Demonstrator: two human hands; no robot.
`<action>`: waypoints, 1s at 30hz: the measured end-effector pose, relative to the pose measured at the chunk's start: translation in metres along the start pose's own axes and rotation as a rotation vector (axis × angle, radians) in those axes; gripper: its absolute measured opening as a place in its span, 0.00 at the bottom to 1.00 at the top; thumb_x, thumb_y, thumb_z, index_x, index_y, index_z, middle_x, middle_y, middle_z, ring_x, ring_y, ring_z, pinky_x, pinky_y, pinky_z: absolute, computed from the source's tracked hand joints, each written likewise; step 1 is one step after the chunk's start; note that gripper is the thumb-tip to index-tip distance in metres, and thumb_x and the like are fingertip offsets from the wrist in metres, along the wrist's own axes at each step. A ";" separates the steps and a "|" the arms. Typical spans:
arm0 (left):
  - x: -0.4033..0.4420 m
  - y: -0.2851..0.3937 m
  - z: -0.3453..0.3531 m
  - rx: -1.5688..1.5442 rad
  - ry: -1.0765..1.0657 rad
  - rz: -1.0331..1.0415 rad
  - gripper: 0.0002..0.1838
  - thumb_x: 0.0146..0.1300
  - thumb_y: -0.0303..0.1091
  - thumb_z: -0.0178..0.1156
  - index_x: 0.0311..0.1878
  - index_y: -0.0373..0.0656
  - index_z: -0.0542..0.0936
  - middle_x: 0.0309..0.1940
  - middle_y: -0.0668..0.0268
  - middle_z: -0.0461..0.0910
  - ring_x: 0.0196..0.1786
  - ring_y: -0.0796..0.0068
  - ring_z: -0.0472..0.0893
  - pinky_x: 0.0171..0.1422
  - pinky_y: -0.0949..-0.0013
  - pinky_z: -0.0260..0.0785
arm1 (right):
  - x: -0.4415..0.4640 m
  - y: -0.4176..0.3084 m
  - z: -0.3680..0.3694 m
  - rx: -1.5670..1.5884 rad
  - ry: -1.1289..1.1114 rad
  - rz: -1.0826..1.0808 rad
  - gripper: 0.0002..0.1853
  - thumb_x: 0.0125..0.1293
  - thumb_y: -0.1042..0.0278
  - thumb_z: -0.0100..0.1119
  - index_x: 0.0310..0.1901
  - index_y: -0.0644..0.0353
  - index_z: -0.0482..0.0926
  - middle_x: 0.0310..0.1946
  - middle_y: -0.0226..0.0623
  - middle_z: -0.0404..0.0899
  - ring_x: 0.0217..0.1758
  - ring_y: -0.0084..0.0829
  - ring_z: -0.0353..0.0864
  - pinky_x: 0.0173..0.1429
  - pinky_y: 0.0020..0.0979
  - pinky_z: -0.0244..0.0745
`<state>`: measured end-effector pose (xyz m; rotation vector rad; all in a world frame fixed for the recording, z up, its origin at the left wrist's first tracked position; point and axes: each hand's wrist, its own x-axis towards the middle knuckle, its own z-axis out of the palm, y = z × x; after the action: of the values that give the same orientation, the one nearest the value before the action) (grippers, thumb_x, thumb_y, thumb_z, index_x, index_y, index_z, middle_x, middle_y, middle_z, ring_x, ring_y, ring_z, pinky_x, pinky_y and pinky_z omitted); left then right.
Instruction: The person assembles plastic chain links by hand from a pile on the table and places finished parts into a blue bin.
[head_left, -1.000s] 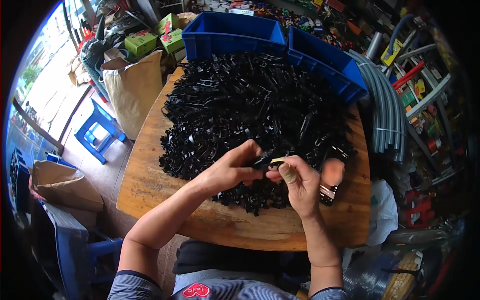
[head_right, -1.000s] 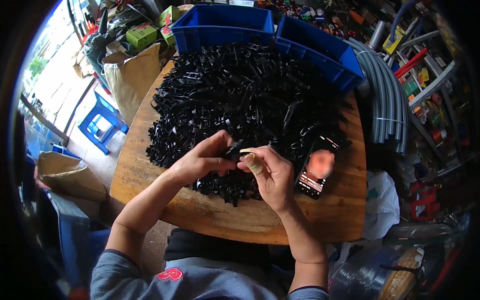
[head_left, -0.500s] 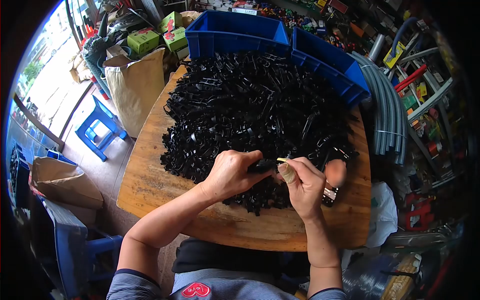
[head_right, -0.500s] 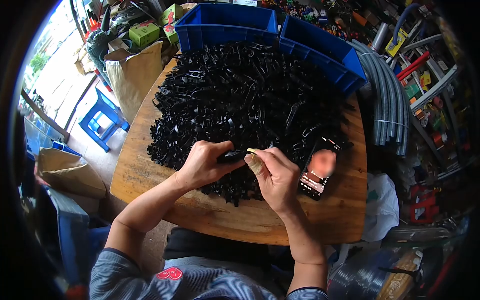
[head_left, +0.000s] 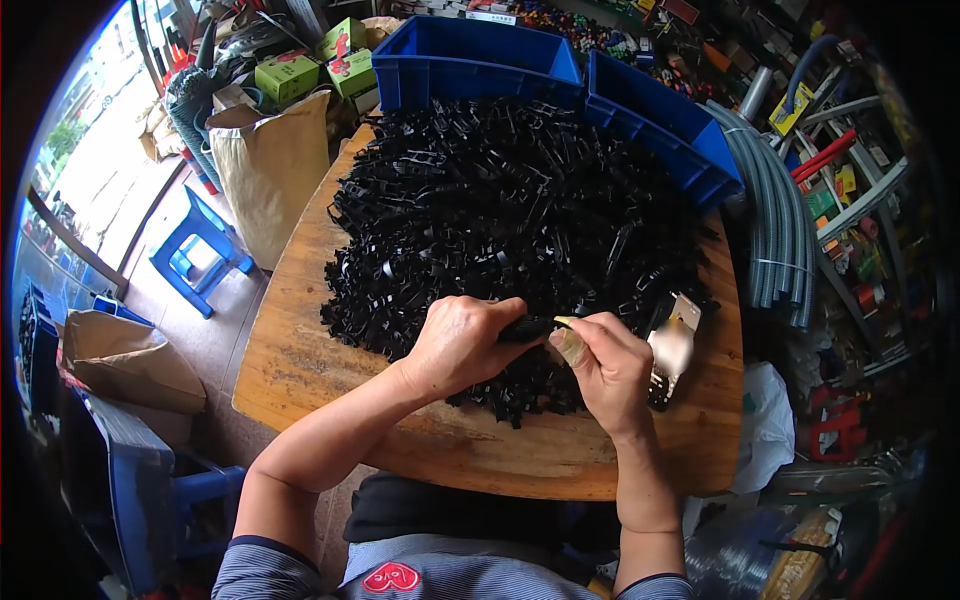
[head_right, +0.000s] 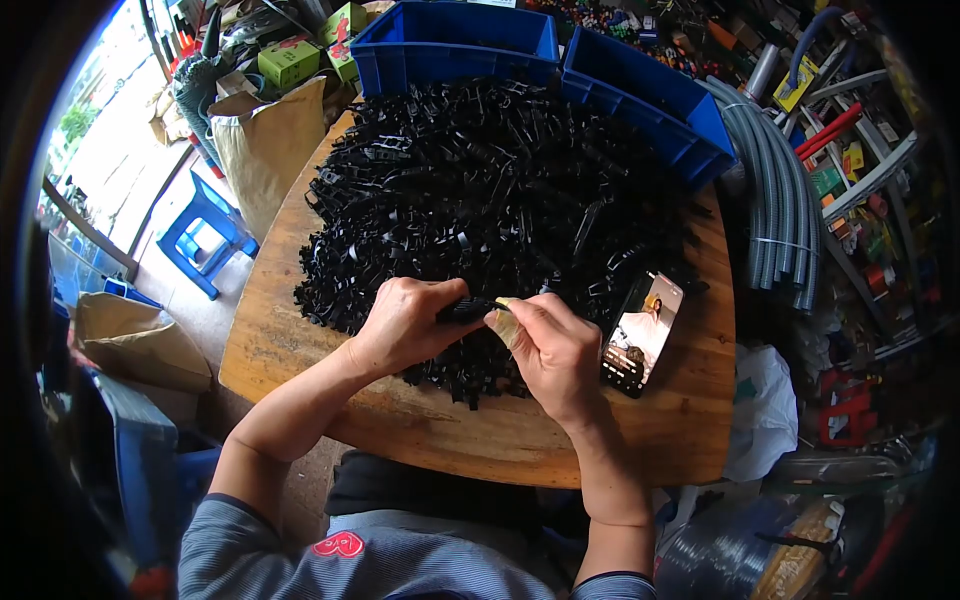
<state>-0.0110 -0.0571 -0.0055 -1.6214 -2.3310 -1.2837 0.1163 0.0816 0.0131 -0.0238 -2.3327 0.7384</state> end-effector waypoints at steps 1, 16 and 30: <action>0.000 -0.001 0.000 0.031 -0.014 0.013 0.17 0.53 0.40 0.69 0.24 0.40 0.72 0.15 0.58 0.73 0.22 0.52 0.76 0.24 0.61 0.67 | 0.000 0.001 0.000 -0.022 -0.015 -0.028 0.11 0.55 0.72 0.69 0.39 0.66 0.81 0.29 0.38 0.79 0.26 0.29 0.80 0.27 0.26 0.73; -0.006 0.004 -0.004 0.055 -0.023 0.105 0.13 0.44 0.32 0.69 0.33 0.43 0.76 0.19 0.61 0.77 0.24 0.57 0.79 0.26 0.61 0.70 | -0.001 0.001 -0.006 0.226 -0.200 0.045 0.18 0.59 0.67 0.65 0.48 0.67 0.78 0.33 0.40 0.77 0.29 0.31 0.79 0.31 0.29 0.74; 0.000 0.012 -0.020 -0.107 -0.343 -0.182 0.20 0.55 0.47 0.64 0.40 0.38 0.78 0.23 0.54 0.80 0.32 0.52 0.82 0.37 0.57 0.72 | -0.003 0.011 -0.001 -0.226 -0.268 -0.074 0.15 0.55 0.77 0.61 0.46 0.71 0.78 0.29 0.40 0.73 0.28 0.32 0.77 0.31 0.28 0.78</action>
<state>-0.0095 -0.0680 0.0146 -1.8263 -2.7076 -1.2673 0.1177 0.0906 0.0065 0.0653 -2.6471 0.4607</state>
